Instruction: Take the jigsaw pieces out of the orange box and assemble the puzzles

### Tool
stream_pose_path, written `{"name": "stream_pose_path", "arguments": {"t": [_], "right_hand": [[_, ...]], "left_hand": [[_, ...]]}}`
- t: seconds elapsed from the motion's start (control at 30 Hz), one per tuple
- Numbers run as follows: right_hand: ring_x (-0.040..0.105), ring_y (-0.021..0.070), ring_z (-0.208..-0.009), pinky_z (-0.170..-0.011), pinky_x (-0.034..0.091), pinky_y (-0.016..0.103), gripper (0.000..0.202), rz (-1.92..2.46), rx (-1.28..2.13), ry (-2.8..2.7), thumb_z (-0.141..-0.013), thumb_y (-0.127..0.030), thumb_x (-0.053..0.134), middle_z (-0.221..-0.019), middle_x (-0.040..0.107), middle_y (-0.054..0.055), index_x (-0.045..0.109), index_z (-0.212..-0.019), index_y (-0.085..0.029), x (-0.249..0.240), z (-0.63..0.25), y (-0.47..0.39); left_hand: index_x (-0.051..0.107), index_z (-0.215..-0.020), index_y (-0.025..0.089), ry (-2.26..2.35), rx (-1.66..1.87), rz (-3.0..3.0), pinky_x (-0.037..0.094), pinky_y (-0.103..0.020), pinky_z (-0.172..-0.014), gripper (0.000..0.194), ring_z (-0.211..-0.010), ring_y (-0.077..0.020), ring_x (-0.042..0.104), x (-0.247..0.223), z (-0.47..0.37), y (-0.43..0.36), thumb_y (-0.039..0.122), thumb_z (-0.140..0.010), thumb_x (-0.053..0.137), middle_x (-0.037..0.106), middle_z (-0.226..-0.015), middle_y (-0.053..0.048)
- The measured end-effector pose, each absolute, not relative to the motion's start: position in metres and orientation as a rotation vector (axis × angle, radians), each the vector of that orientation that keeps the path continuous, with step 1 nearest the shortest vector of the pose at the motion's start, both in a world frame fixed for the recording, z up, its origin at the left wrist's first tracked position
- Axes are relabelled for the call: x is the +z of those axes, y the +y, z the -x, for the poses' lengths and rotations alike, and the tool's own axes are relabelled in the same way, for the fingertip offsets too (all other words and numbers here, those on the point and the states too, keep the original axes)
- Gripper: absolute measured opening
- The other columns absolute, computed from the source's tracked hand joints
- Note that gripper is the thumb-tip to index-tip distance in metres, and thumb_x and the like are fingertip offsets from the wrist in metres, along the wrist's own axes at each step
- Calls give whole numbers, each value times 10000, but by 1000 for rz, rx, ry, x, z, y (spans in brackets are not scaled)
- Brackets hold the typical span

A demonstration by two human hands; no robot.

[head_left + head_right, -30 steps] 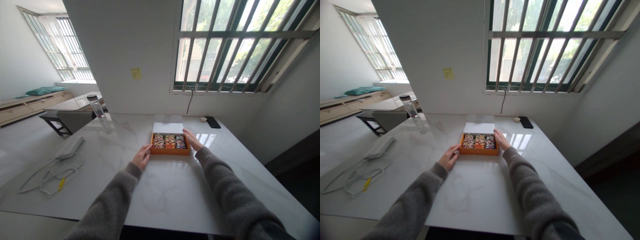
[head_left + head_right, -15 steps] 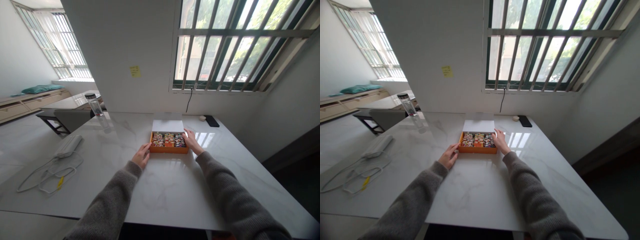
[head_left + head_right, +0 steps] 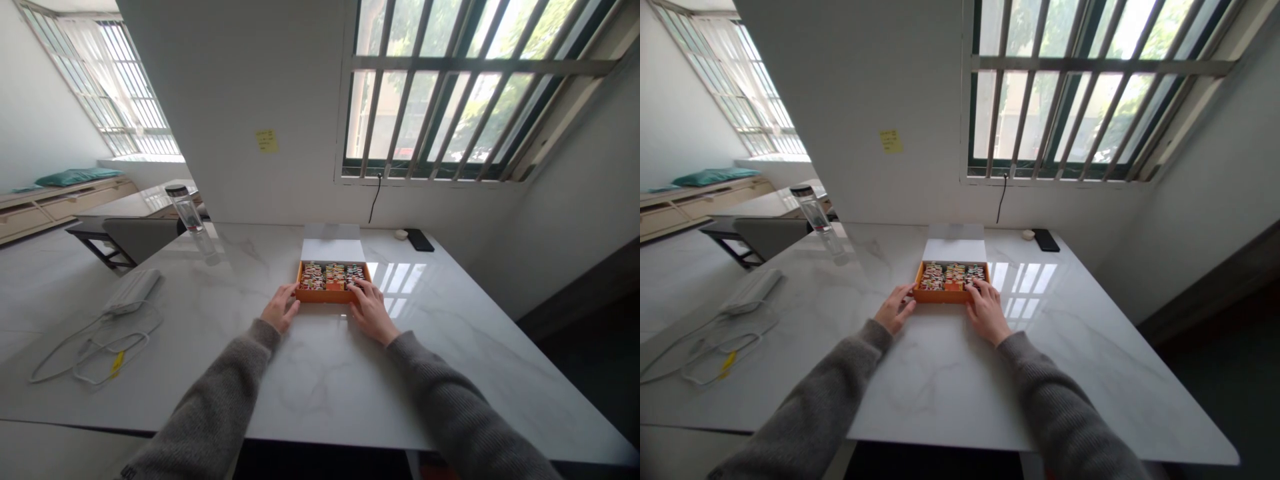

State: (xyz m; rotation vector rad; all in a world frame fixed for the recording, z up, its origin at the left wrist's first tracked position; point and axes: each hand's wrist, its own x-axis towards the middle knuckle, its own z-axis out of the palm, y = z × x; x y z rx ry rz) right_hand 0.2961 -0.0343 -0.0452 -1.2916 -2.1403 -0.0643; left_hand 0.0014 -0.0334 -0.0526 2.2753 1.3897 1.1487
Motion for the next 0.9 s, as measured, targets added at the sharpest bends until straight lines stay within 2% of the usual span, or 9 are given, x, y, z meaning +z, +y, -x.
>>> {"name": "stream_pose_path", "arguments": {"t": [0.13,0.27,0.37,0.47,0.53,0.73,0.9], "right_hand": [[362,303,-1373,-1124,347,496,470,1292,-31,-2117,-883,-196,520,-1448,453,138,511,-1353,-200,-48,-296,-35],[360,310,-1375,-1117,349,514,493,1274,-20,-2123,-874,-193,519,-1457,447,137,501,-1367,-215,-49,-296,-34],[361,312,-1374,-1117,346,517,493,1270,-12,-2123,-874,-196,522,-1453,450,137,501,-1366,-216,-49,-296,-34],[363,306,-1370,-1123,338,510,469,1274,-7,-2119,-883,-202,517,-1443,455,138,509,-1351,-209,-48,-296,-34],[365,303,-1368,-1123,339,505,455,1284,-5,-2114,-889,-206,512,-1446,450,137,513,-1344,-205,-48,-296,-34],[346,303,-1383,-1133,330,501,468,1289,6,-2129,-872,-194,525,-1462,437,143,514,-1340,-190,-46,-296,-35],[343,302,-1381,-1140,319,503,474,1288,19,-2118,-867,-184,527,-1458,437,139,511,-1341,-198,-46,-296,-36]], "left_hand": [[595,-1220,177,1486,1225,-2365,487,-430,-982,327,-1046,-244,594,-25,-9,-25,244,-924,473,646,-1138,-99],[643,-1132,177,1336,922,-2535,480,-397,-1002,263,-1084,-241,600,2,-20,6,233,-908,516,691,-1115,-86],[615,-1217,184,1347,545,-2682,449,-410,-1051,345,-1185,-262,565,16,-29,38,268,-883,590,645,-1265,-97],[573,-1305,191,1344,145,-2770,413,-428,-1081,502,-1293,-297,488,23,-37,62,397,-856,660,560,-1411,-116],[556,-1337,220,1325,2,-2796,388,-431,-1092,577,-1321,-304,454,25,-40,71,486,-838,670,537,-1444,-102],[521,-1374,299,1331,-148,-2817,294,-453,-1121,720,-1307,-305,430,37,-47,75,607,-749,702,580,-1379,-77],[506,-1386,333,1361,-277,-2801,353,-454,-1074,794,-1253,-315,475,49,-51,77,588,-680,764,570,-1292,-99]]}}
